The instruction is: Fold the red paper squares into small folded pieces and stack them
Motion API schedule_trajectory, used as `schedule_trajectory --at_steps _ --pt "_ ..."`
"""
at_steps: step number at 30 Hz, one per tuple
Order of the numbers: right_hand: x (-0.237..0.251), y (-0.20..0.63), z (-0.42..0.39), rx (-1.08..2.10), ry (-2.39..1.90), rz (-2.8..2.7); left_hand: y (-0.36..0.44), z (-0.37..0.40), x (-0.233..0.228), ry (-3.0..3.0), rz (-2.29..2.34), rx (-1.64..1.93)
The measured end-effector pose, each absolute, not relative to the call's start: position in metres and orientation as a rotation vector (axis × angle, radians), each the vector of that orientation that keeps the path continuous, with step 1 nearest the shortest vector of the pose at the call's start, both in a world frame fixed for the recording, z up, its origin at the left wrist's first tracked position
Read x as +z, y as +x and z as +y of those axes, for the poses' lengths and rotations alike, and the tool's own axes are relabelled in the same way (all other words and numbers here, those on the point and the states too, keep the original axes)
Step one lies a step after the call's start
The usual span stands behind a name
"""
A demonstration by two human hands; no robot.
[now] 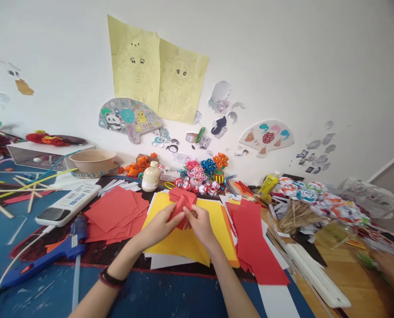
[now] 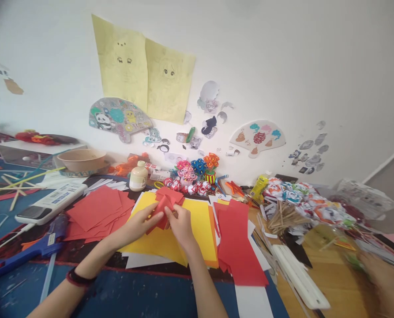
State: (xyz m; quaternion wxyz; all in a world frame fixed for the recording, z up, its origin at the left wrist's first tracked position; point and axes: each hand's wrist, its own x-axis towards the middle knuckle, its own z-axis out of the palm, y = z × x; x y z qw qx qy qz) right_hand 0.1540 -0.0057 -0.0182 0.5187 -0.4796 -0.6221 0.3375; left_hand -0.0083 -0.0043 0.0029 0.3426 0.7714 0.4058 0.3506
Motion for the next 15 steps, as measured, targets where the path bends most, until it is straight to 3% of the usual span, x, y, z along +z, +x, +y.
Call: schedule_trajectory --at_steps 15 --pt "-0.007 0.16 -0.007 0.989 -1.042 -1.231 -0.007 -0.005 0.011 1.932 1.159 1.171"
